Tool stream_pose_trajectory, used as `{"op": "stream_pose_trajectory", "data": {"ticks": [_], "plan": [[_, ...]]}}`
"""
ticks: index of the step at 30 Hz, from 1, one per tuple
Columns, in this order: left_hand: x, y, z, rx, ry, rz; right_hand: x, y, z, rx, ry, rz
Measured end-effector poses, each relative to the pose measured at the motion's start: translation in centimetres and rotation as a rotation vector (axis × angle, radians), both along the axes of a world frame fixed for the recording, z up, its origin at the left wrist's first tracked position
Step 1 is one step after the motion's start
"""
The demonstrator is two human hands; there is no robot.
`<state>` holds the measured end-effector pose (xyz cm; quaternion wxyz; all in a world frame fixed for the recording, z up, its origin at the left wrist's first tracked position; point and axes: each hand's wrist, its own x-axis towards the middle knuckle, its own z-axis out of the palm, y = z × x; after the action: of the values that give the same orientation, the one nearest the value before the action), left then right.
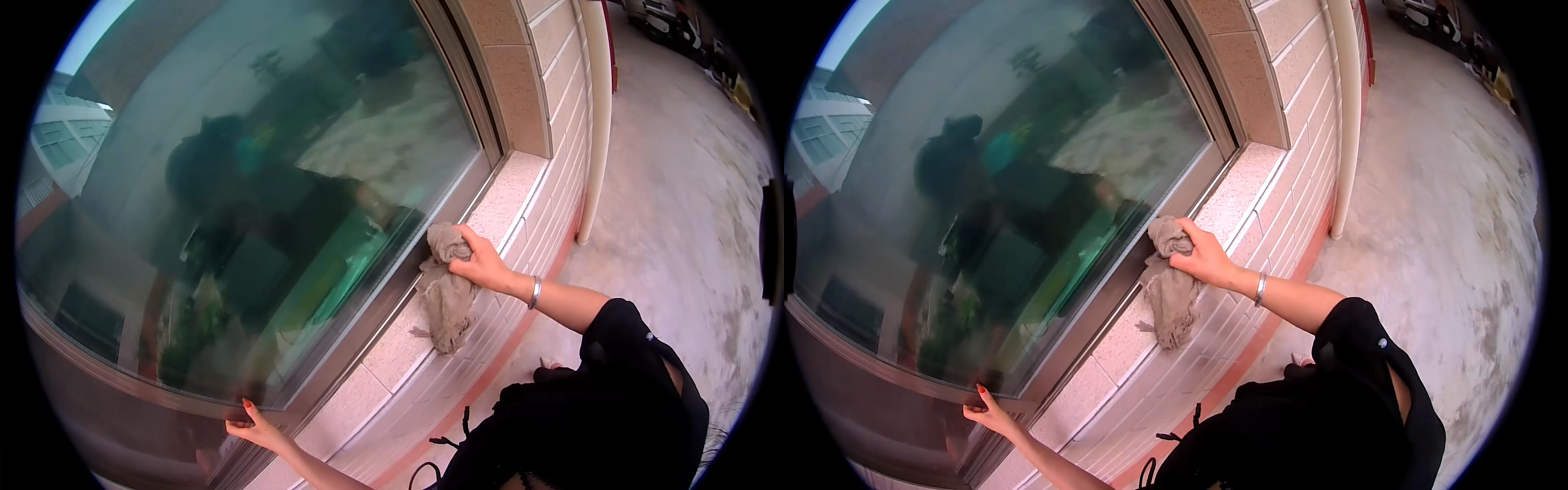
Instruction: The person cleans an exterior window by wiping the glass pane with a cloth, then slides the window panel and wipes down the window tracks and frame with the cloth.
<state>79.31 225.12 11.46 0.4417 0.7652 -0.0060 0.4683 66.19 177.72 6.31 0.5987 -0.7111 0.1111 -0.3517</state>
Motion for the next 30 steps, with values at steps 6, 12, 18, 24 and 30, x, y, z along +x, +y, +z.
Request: {"op": "stream_pose_trajectory", "data": {"ticks": [6, 12, 18, 24, 30], "plan": [[-0.3, -1.1, 0.2, 0.002, 0.024, 0.001, -0.8, -13.2, 3.2, -0.386, -0.064, -0.629], [-0.5, -2.9, 0.5, -0.065, -0.036, -0.122, 0.7, -21.7, 0.1, -0.879, 0.665, -0.563], [-0.7, -3.9, 0.3, -0.045, -0.056, -0.14, 0.8, -22.1, -0.5, -0.942, 0.556, -0.464], [-1.5, -4.5, 1.3, 0.015, 0.003, -0.137, 2.5, -4.2, 0.1, -0.99, 0.477, -0.374], [-1.7, -3.7, 1.5, 0.136, 0.014, -0.139, 4.0, 15.6, 1.3, -0.961, 0.329, -0.015]]}}
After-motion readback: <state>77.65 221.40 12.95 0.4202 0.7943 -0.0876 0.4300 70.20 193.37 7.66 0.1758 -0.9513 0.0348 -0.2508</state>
